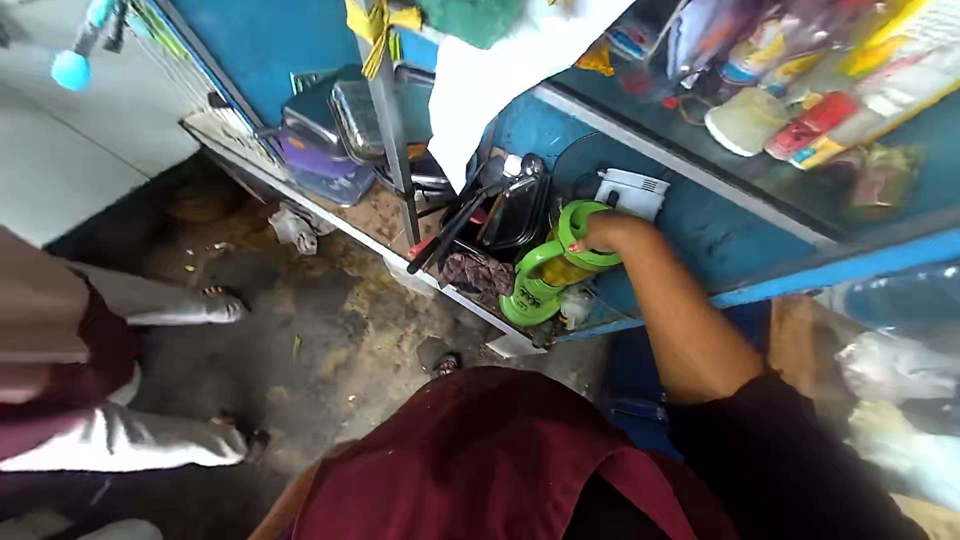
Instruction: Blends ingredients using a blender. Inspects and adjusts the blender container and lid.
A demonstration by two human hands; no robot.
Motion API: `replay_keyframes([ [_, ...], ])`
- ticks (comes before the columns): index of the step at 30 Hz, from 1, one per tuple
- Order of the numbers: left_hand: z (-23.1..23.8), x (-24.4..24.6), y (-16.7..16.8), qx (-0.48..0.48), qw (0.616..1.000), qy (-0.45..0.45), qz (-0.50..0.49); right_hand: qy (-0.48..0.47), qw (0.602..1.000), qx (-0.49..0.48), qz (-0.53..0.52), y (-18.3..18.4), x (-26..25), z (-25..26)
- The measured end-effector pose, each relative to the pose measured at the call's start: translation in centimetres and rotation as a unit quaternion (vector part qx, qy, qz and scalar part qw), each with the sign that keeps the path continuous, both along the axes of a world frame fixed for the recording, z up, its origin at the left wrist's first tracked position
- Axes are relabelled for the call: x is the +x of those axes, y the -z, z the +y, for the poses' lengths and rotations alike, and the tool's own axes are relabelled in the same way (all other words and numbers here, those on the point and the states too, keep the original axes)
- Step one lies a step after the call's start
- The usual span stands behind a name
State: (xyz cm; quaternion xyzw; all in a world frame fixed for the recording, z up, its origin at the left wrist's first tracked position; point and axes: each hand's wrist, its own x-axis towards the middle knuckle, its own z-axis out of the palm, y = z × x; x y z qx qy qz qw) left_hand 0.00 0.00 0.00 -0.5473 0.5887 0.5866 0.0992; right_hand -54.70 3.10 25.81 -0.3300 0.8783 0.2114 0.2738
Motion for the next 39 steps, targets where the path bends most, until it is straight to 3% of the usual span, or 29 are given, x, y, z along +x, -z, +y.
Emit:
replay_keyframes([
  [3,-3.6,-1.6,6.0,0.048,0.963,0.237,-0.116,-0.013,1.0,0.02,-0.004,0.5,-0.7,-0.4],
  [5,-5.7,-2.9,10.3,0.046,0.934,0.321,-0.15,-0.014,0.999,0.03,0.001,0.8,-0.9,-0.5],
  [14,-9.5,-6.7,15.4,0.022,0.911,0.384,-0.151,0.0,0.999,0.036,0.018,1.8,-2.2,-0.3],
  [18,-10.6,-6.9,13.5,0.041,0.924,0.346,-0.156,0.008,0.999,0.032,0.025,1.8,-2.1,-0.4],
  [21,-11.0,-5.6,18.1,0.025,0.932,0.323,-0.163,0.025,0.998,0.046,0.025,1.2,-1.3,-0.7],
  [26,-11.5,-7.8,13.8,0.04,0.928,0.322,-0.185,0.02,0.998,0.056,0.036,0.9,-1.4,-0.8],
  [32,-8.4,-9.5,13.9,0.047,0.915,0.373,-0.144,0.009,0.998,0.061,0.03,1.0,-1.1,-0.8],
  [34,-7.5,-10.0,14.0,0.103,0.943,0.296,-0.112,0.012,0.998,0.06,0.026,0.5,-0.6,-0.9],
  [36,-6.4,-10.7,12.9,0.203,0.97,0.085,-0.104,0.011,0.997,0.069,0.026,0.2,-0.4,-0.9],
  [39,-5.9,-12.9,8.7,0.266,0.952,-0.137,-0.065,0.017,0.998,0.057,0.025,0.5,-0.4,-0.7],
])
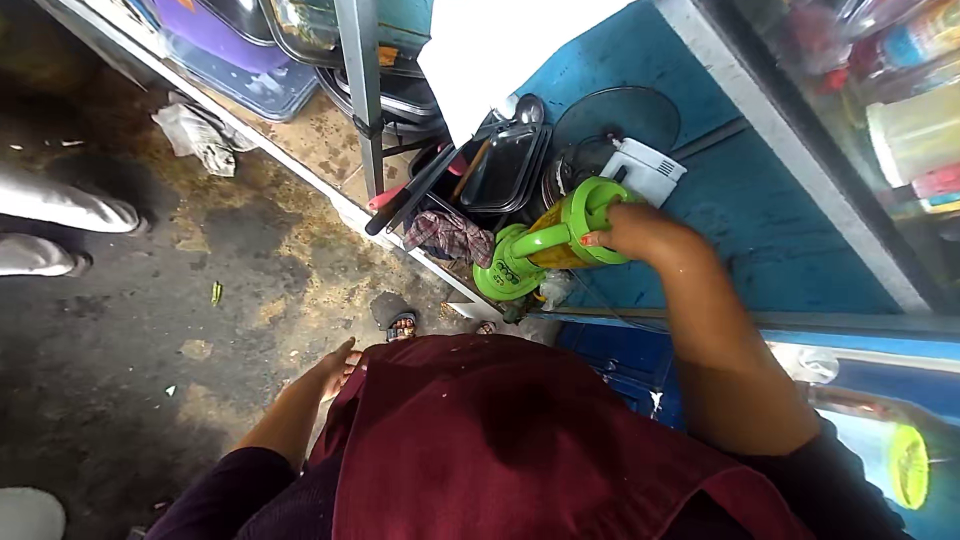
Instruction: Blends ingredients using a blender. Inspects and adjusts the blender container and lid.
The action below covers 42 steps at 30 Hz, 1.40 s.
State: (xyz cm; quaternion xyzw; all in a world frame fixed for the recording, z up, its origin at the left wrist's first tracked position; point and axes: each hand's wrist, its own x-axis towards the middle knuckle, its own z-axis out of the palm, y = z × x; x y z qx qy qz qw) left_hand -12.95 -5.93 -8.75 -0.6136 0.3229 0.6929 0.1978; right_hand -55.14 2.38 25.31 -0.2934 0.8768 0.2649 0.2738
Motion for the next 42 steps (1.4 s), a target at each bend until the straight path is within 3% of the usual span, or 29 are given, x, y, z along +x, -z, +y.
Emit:
replay_keyframes([
  [2,0.0,-0.9,-0.1,-0.016,0.997,-0.077,0.028,0.004,1.0,-0.005,0.0,0.2,-0.1,0.1],
  [4,-0.4,-1.6,0.7,-0.033,0.993,-0.096,0.053,0.005,1.0,-0.006,0.0,0.2,-0.3,0.1],
  [11,-2.1,-5.9,-0.8,-0.008,0.994,-0.007,0.105,0.005,1.0,-0.02,-0.002,0.0,-0.2,0.2],
  [16,-2.6,-5.5,2.6,0.021,0.986,-0.096,0.134,0.015,1.0,-0.012,0.005,0.3,-0.4,0.2],
  [18,-2.0,-3.9,3.5,-0.021,0.978,-0.085,0.189,0.016,1.0,-0.009,0.007,0.3,-0.2,0.2],
  [19,-1.5,-2.9,2.3,-0.066,0.972,-0.031,0.225,0.019,1.0,-0.007,0.007,0.2,-0.2,0.2],
  [20,-1.2,-2.6,-1.1,-0.104,0.971,0.044,0.21,0.02,1.0,-0.008,0.007,0.1,-0.1,0.2],
  [21,-1.7,-4.0,-6.9,-0.04,0.99,0.1,0.089,0.021,1.0,-0.009,0.005,0.1,-0.1,0.2],
  [22,-1.7,-5.0,-9.9,0.001,0.993,0.116,-0.009,0.021,1.0,-0.008,0.004,0.1,0.0,0.1],
  [23,-1.8,-4.6,-9.9,0.043,0.99,0.129,-0.041,0.022,1.0,-0.007,0.003,0.0,0.0,0.1],
  [24,-1.9,-3.2,-7.2,0.079,0.989,0.121,-0.034,0.023,1.0,-0.006,0.002,0.0,0.0,0.0],
  [26,-1.2,-0.7,2.5,0.09,0.992,0.084,-0.022,0.024,1.0,-0.003,0.004,0.0,0.0,-0.1],
  [27,-1.0,-0.4,5.0,0.073,0.996,0.043,-0.023,0.022,1.0,-0.002,0.006,0.1,-0.1,-0.1],
  [32,-3.1,-4.7,0.0,-0.128,0.983,-0.125,-0.035,0.022,1.0,0.003,0.006,0.1,0.0,-0.1],
  [34,-3.8,-5.8,0.3,-0.149,0.965,-0.214,-0.023,0.02,1.0,0.011,0.008,0.1,0.0,-0.2],
  [36,-4.1,-7.1,-0.5,-0.145,0.958,-0.245,-0.025,0.016,1.0,0.016,0.008,0.2,-0.1,-0.3],
  [39,-3.4,-8.1,-2.4,-0.083,0.972,-0.219,0.035,0.012,1.0,0.004,-0.001,0.1,-0.2,-0.3],
  [42,-1.9,-8.1,-0.6,0.024,0.987,-0.079,0.141,0.01,1.0,0.005,0.001,0.3,-0.4,-0.1],
])
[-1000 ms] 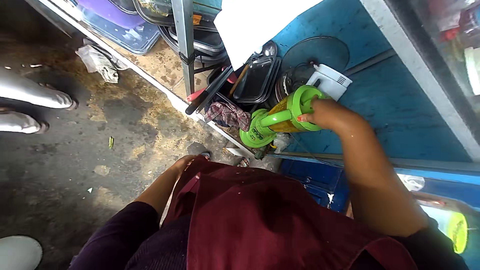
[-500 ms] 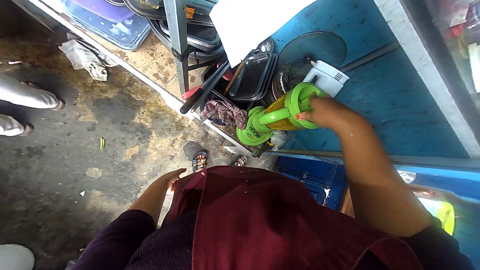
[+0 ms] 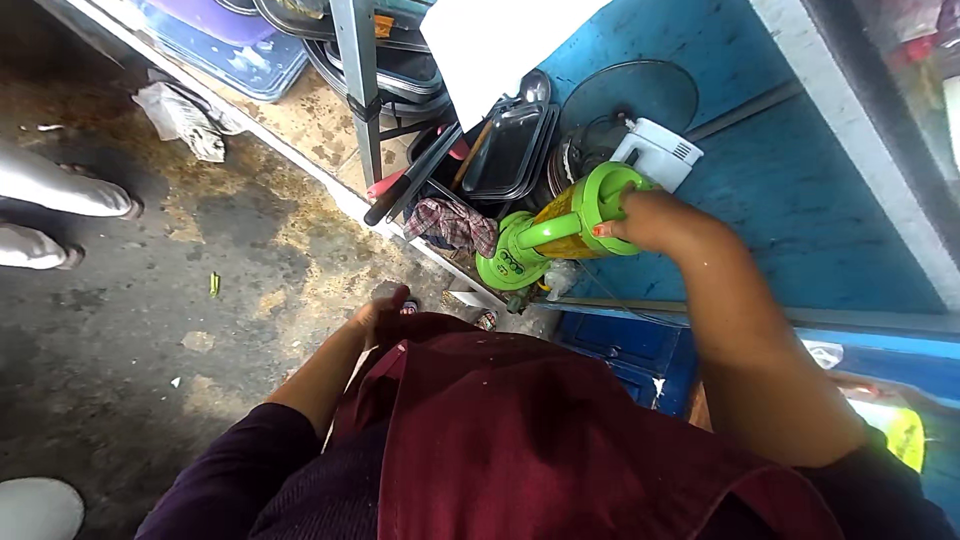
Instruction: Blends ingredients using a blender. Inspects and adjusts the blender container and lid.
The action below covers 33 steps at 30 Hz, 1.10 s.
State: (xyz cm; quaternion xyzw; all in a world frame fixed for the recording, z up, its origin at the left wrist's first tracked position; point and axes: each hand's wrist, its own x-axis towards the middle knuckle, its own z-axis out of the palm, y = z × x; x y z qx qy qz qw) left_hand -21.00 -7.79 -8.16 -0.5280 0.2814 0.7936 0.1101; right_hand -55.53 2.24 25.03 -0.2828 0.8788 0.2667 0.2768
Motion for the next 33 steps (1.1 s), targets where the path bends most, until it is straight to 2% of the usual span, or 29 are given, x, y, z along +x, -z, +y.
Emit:
replay_keyframes([
  [1,0.7,0.4,1.6,0.002,0.996,0.08,0.036,0.001,1.0,0.002,0.002,0.0,0.0,0.0],
  [3,1.9,0.9,3.6,-0.066,0.961,0.261,0.064,0.005,1.0,0.002,0.004,0.0,0.0,0.0],
  [6,2.8,2.2,6.5,-0.176,0.849,0.494,0.062,0.01,1.0,-0.014,0.011,0.0,0.2,0.3],
  [9,1.4,4.4,8.5,-0.199,0.762,0.615,-0.031,0.019,1.0,-0.02,0.014,0.0,0.4,0.5],
  [11,-0.5,6.0,9.1,-0.207,0.734,0.641,-0.086,0.022,0.999,-0.021,0.014,0.1,0.4,0.6],
  [12,-1.6,6.4,8.5,-0.208,0.739,0.632,-0.103,0.021,0.999,-0.021,0.014,0.2,0.3,0.6],
  [15,-4.1,7.2,6.7,-0.207,0.813,0.529,-0.131,0.018,0.999,-0.022,0.019,0.3,0.2,0.6],
  [17,-5.2,7.0,6.1,-0.214,0.829,0.498,-0.135,0.02,0.999,-0.018,0.018,0.3,0.2,0.6],
  [23,-5.2,4.9,5.1,-0.248,0.775,0.567,-0.126,0.02,1.0,-0.004,0.01,0.0,0.4,0.1],
  [30,-3.0,5.7,8.9,-0.228,0.742,0.623,-0.098,0.011,1.0,-0.015,0.013,0.3,0.0,0.3],
  [33,-3.1,6.3,8.3,-0.218,0.738,0.628,-0.113,0.015,1.0,-0.012,0.01,0.2,0.1,0.1],
])
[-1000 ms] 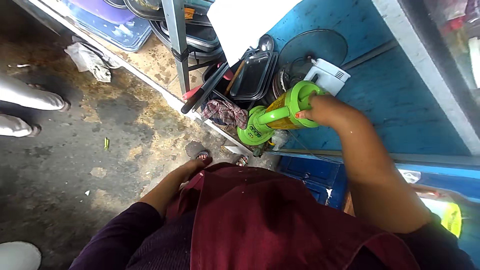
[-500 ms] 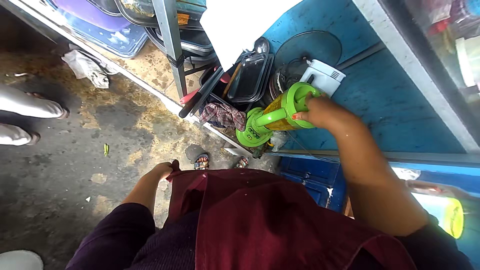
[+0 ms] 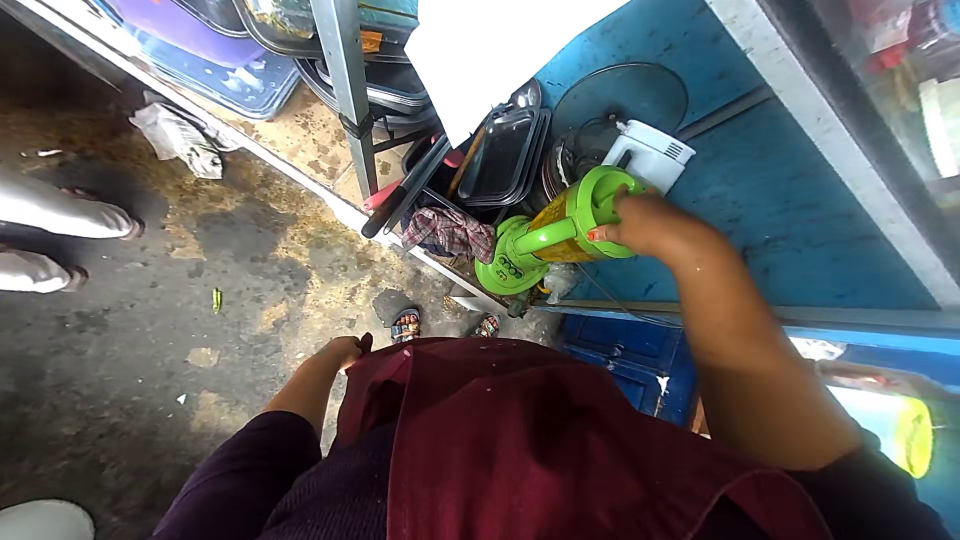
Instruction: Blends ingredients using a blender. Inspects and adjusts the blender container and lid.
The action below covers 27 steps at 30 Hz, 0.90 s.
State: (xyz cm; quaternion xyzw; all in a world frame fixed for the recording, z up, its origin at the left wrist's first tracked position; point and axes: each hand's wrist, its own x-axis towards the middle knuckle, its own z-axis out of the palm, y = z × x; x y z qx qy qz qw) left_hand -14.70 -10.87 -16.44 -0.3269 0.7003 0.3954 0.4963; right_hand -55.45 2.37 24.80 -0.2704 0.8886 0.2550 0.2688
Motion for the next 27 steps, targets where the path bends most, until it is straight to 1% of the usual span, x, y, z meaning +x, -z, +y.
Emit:
replay_keyframes([
  [3,-0.5,0.1,-1.6,-0.009,1.0,-0.029,0.003,0.006,1.0,0.002,-0.002,-0.1,0.1,-0.1],
  [6,-1.2,-0.3,-2.2,-0.015,0.999,-0.038,0.001,0.006,1.0,0.007,-0.004,-0.1,0.0,-0.2],
  [14,-1.6,-1.0,-2.1,-0.016,0.998,-0.053,0.018,0.004,1.0,0.02,-0.012,-0.3,0.2,-0.7],
  [20,-0.8,0.0,-1.0,-0.014,0.999,-0.047,0.012,0.002,1.0,0.012,-0.017,-0.3,0.1,-0.7],
  [27,-0.3,0.4,-1.5,-0.014,0.998,-0.058,0.014,0.003,1.0,0.0,-0.015,-0.3,0.1,-0.6],
])
